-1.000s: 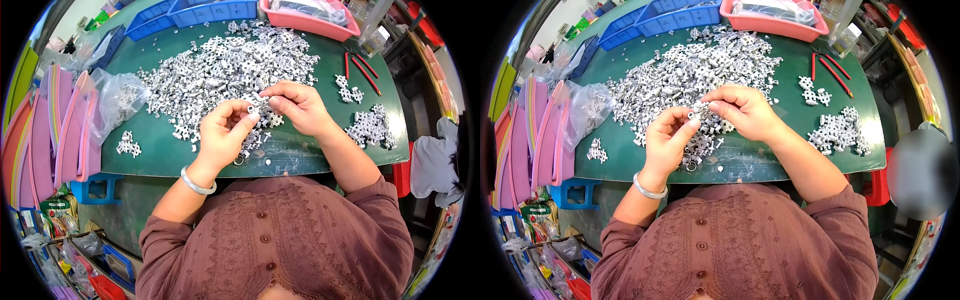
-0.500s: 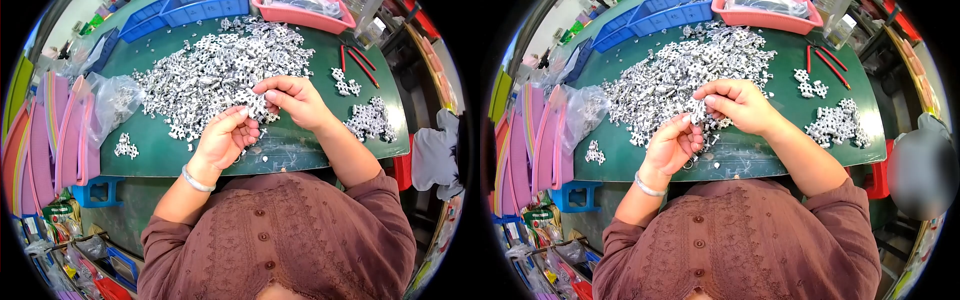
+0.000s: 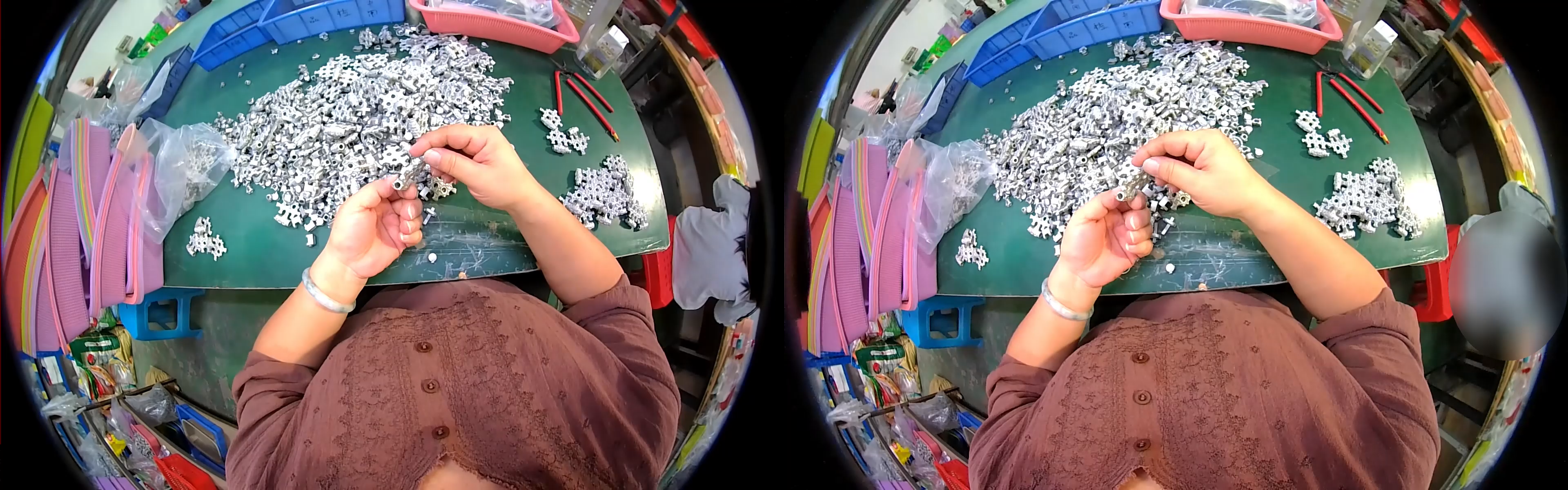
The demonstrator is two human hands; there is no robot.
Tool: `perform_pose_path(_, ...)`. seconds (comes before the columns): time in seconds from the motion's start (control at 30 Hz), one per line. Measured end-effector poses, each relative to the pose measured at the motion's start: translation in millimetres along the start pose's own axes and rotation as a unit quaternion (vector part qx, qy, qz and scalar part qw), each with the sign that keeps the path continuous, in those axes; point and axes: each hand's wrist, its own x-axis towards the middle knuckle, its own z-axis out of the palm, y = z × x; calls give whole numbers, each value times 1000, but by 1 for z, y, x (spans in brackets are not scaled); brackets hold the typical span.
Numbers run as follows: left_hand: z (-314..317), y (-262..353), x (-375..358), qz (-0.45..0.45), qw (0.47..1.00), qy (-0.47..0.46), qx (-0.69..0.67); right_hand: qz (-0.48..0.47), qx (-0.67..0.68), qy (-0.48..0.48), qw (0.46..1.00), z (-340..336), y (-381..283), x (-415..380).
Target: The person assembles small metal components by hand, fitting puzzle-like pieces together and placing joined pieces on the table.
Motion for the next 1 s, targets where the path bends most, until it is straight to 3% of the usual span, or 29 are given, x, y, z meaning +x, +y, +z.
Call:
perform_pose_path(0.57, -5, -3, 2, -25, 999, -32, 0, 12, 3, 14, 1000, 1, 1, 0)
perform_pose_path(1.0, 4, -7, -2, -44, 999, -5, 14, 5, 7, -15, 1000, 0, 0, 0)
